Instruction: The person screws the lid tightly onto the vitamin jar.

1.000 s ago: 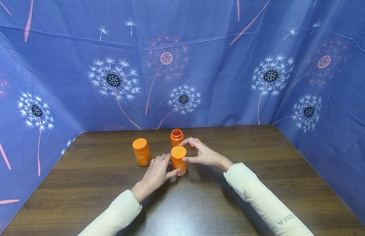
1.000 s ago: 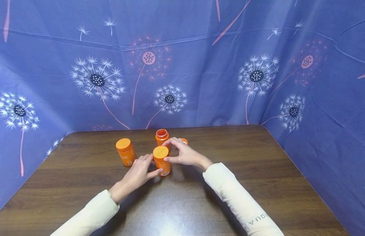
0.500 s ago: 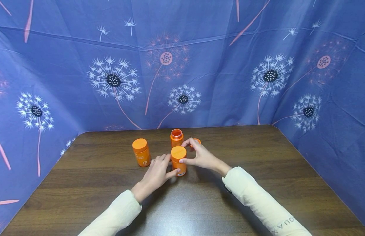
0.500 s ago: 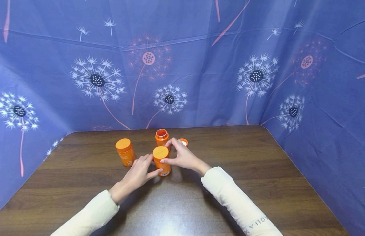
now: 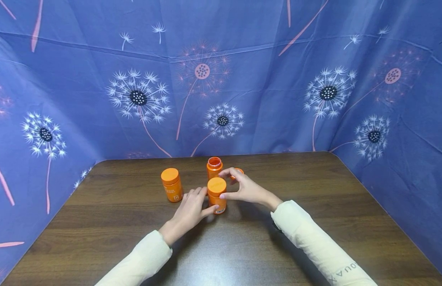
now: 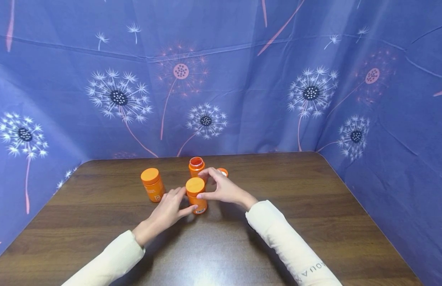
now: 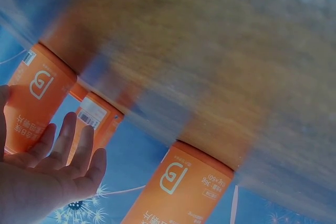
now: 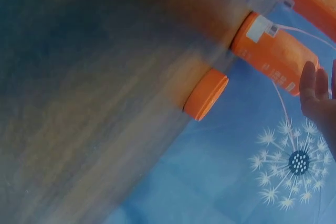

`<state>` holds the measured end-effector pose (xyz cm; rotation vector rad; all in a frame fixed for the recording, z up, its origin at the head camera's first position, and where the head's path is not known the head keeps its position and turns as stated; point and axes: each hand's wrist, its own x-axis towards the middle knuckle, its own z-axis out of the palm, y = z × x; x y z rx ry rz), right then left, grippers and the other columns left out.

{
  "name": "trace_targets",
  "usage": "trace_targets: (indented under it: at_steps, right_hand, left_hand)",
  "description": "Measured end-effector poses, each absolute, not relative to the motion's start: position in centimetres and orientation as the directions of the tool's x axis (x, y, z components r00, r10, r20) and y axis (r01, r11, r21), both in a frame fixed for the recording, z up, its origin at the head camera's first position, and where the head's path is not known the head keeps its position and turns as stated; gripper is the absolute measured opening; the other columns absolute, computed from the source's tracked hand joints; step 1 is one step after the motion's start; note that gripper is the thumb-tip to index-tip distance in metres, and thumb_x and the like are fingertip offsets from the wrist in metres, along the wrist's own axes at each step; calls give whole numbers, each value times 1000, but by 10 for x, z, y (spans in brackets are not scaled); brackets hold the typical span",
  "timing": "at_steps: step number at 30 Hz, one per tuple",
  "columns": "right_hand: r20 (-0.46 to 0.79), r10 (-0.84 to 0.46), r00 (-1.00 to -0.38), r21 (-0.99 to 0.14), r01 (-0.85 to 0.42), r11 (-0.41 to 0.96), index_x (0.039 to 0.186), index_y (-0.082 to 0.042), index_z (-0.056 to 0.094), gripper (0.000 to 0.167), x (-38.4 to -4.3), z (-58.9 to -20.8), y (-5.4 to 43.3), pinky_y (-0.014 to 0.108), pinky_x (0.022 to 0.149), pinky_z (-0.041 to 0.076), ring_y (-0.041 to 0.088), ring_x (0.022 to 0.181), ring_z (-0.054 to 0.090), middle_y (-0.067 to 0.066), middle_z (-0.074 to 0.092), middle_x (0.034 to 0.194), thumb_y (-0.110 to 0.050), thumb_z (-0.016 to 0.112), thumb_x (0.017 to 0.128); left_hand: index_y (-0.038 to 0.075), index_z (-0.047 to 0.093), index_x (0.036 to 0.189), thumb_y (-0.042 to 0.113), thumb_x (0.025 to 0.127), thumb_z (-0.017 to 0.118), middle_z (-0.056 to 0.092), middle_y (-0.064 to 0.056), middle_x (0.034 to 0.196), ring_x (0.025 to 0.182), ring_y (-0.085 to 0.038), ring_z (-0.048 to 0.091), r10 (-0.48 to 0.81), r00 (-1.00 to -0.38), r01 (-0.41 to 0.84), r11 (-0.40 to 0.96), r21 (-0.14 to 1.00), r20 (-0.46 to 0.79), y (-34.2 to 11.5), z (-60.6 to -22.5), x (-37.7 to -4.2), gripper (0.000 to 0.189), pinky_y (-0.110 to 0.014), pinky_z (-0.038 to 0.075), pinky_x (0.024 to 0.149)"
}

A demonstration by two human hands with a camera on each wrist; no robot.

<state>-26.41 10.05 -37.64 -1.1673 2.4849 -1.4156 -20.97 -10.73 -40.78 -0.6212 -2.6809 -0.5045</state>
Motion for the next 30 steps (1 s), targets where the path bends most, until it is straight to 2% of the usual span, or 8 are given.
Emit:
trace_targets:
  at_steps: [8, 17, 25, 30]
  right_hand:
    - [287, -709, -645, -746, -615, 257, 127, -10, 48, 55, -270, -369, 106, 45, 90, 43, 27, 110, 41, 2, 47, 130, -18, 72, 78]
    - [256, -756, -602, -748, -618, 239, 130, -13, 48, 51, -272, -365, 107, 49, 91, 42, 20, 117, 41, 1, 48, 128, -12, 66, 82]
    - [287, -720, -632, -735, -627, 257, 123, -15, 54, 46, -273, -368, 106, 50, 90, 42, 20, 114, 41, 0, 51, 124, -15, 69, 79]
    - [341, -681, -648, -704, -656, 272, 116, -16, 57, 44, -273, -372, 104, 48, 88, 41, 16, 105, 43, -2, 55, 117, -19, 74, 75]
  left_hand:
    - [12, 54, 104, 47, 78, 66, 61, -5, 90, 84, -24, 57, 353, -844, 476, 841, 260, 403, -107, -408, -210, 46, -44, 45, 73]
    - [11, 54, 104, 46, 78, 66, 61, -6, 90, 84, -24, 58, 354, -845, 476, 840, 261, 401, -107, -407, -210, 45, -44, 45, 73]
    - [11, 53, 104, 47, 78, 66, 61, -6, 91, 84, -24, 58, 351, -854, 467, 842, 271, 384, -107, -406, -210, 46, -44, 45, 74]
    - [10, 54, 104, 46, 78, 66, 61, -6, 90, 85, -25, 58, 353, -849, 473, 840, 266, 394, -107, -406, -210, 45, -45, 46, 74]
